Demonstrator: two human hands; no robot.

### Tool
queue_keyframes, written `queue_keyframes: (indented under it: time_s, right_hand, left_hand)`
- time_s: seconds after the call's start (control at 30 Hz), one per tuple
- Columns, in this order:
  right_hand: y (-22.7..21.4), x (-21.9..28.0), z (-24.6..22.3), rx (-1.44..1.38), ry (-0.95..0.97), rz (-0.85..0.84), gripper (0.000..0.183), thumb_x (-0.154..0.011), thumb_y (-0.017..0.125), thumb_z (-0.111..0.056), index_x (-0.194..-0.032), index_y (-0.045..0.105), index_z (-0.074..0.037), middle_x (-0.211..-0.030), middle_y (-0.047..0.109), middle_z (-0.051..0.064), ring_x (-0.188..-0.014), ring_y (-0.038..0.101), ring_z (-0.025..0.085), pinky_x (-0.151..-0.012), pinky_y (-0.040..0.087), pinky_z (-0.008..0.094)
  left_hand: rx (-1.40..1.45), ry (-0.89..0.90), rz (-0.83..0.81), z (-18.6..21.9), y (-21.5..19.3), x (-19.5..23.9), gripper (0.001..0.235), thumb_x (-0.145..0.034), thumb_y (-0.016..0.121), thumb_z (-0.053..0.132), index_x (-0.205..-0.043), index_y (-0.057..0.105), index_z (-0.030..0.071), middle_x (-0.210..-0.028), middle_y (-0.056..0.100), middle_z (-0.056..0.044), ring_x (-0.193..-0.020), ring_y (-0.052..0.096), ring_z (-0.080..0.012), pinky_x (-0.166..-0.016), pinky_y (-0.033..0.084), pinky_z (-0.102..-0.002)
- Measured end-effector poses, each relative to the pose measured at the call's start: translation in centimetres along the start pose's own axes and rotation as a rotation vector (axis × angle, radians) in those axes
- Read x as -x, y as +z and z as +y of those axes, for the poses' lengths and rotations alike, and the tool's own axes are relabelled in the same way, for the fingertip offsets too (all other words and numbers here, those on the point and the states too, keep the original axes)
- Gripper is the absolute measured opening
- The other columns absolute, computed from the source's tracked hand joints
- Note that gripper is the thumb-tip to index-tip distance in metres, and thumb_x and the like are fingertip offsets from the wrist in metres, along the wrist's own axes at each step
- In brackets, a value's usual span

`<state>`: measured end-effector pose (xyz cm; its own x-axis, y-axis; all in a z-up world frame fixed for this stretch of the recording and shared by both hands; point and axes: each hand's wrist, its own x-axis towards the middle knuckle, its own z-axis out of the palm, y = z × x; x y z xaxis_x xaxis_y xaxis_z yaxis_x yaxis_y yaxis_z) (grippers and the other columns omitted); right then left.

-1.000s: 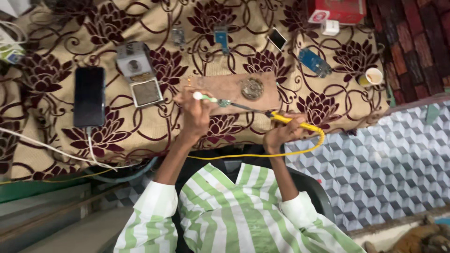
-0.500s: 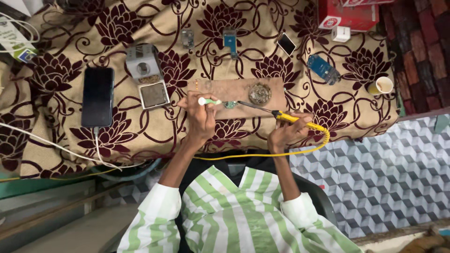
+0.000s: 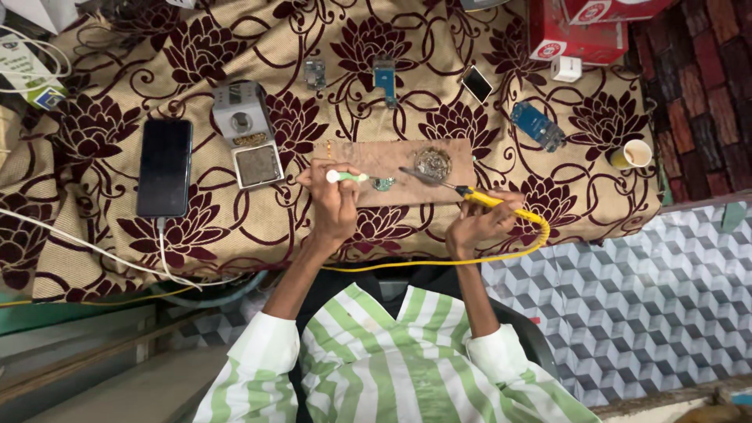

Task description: The person uses a soldering iron and solder to work on a small electronic component placed on a wooden board. They repeatedly apply heat and solder to the component while holding it steady with their other hand.

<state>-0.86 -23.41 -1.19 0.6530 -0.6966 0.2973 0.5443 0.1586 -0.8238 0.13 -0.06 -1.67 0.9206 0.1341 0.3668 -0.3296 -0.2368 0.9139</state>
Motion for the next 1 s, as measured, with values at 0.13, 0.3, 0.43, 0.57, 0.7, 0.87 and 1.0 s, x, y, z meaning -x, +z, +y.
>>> queue_keyframes:
  time_s: [0.13,0.3,0.43,0.57,0.7,0.87,1.0]
  right_hand:
    - [0.5,-0.2,0.3,-0.064,0.034,-0.035,0.046,-0.108,0.049,-0.051,-0.098,0.041,-0.007,-0.081,0.048,0.007,-0.059,0.051,0.017,-0.044,0.037,0.027]
    - [1.7,-0.3,0.0,-0.07,0.029,-0.041,0.047,-0.108,0.045,-0.054,-0.098,0.041,-0.008,-0.073,0.048,0.009,-0.049,0.045,0.015,-0.04,0.033,0.024]
    - [1.9,-0.2,-0.7,-0.018,0.023,-0.037,0.052,-0.11,0.042,-0.057,-0.097,0.042,-0.007,-0.07,0.046,0.008,-0.047,0.044,0.015,-0.04,0.033,0.025]
    - [1.8,-0.5,-1.4,0.02,0.04,0.029,0.052,-0.108,0.043,-0.058,-0.095,0.044,-0.008,-0.069,0.045,0.007,-0.044,0.043,0.013,-0.037,0.031,0.024]
    - [1.6,-0.8,-1.8,-0.006,0.052,0.092,0.051,-0.107,0.046,-0.056,-0.092,0.046,-0.007,-0.071,0.044,0.005,-0.044,0.044,0.013,-0.036,0.034,0.025]
    - [1.1,-1.1,-2.3,-0.031,0.051,0.101,0.051,-0.107,0.048,-0.056,-0.094,0.047,-0.007,-0.074,0.045,0.003,-0.045,0.043,0.013,-0.038,0.034,0.025]
    - [0.8,-1.1,-2.7,-0.051,0.063,0.057,0.05,-0.107,0.048,-0.057,-0.095,0.046,-0.008,-0.067,0.042,0.002,-0.043,0.04,0.01,-0.037,0.031,0.023]
  left_hand:
    - [-0.097,0.155,-0.081,0.4,-0.1,-0.3,0.052,-0.11,0.031,0.04,-0.094,0.063,0.002,-0.099,0.045,-0.006,-0.07,0.052,-0.013,-0.064,0.046,-0.03]
    - [-0.333,0.305,-0.087,2.8,-1.1,-0.5,0.038,-0.11,0.042,0.033,-0.099,0.068,0.007,-0.088,0.057,-0.005,-0.087,0.05,-0.0221,-0.088,0.034,-0.042]
    - [-0.314,0.343,-0.026,3.7,-1.4,-0.5,0.032,-0.11,0.044,0.028,-0.102,0.067,0.007,-0.091,0.066,-0.006,-0.095,0.051,-0.0247,-0.094,0.03,-0.043]
    - [-0.302,0.29,-0.035,3.5,-1.1,-0.5,0.029,-0.11,0.047,0.026,-0.104,0.067,0.005,-0.087,0.065,-0.005,-0.094,0.052,-0.023,-0.094,0.031,-0.043]
    - [-0.414,0.33,-0.034,2.8,-0.8,-0.5,0.032,-0.107,0.045,0.025,-0.098,0.07,0.007,-0.081,0.062,-0.006,-0.088,0.051,-0.0233,-0.094,0.03,-0.043]
    - [-0.288,0.312,0.018,1.8,-0.8,-0.2,0.04,-0.115,0.04,0.03,-0.103,0.065,0.001,-0.092,0.058,-0.012,-0.098,0.049,-0.0251,-0.089,0.038,-0.035]
    - [-0.286,0.339,0.136,1.6,-0.5,-0.4,0.037,-0.11,0.038,0.025,-0.093,0.065,0.006,-0.08,0.056,-0.008,-0.089,0.049,-0.0227,-0.087,0.038,-0.041]
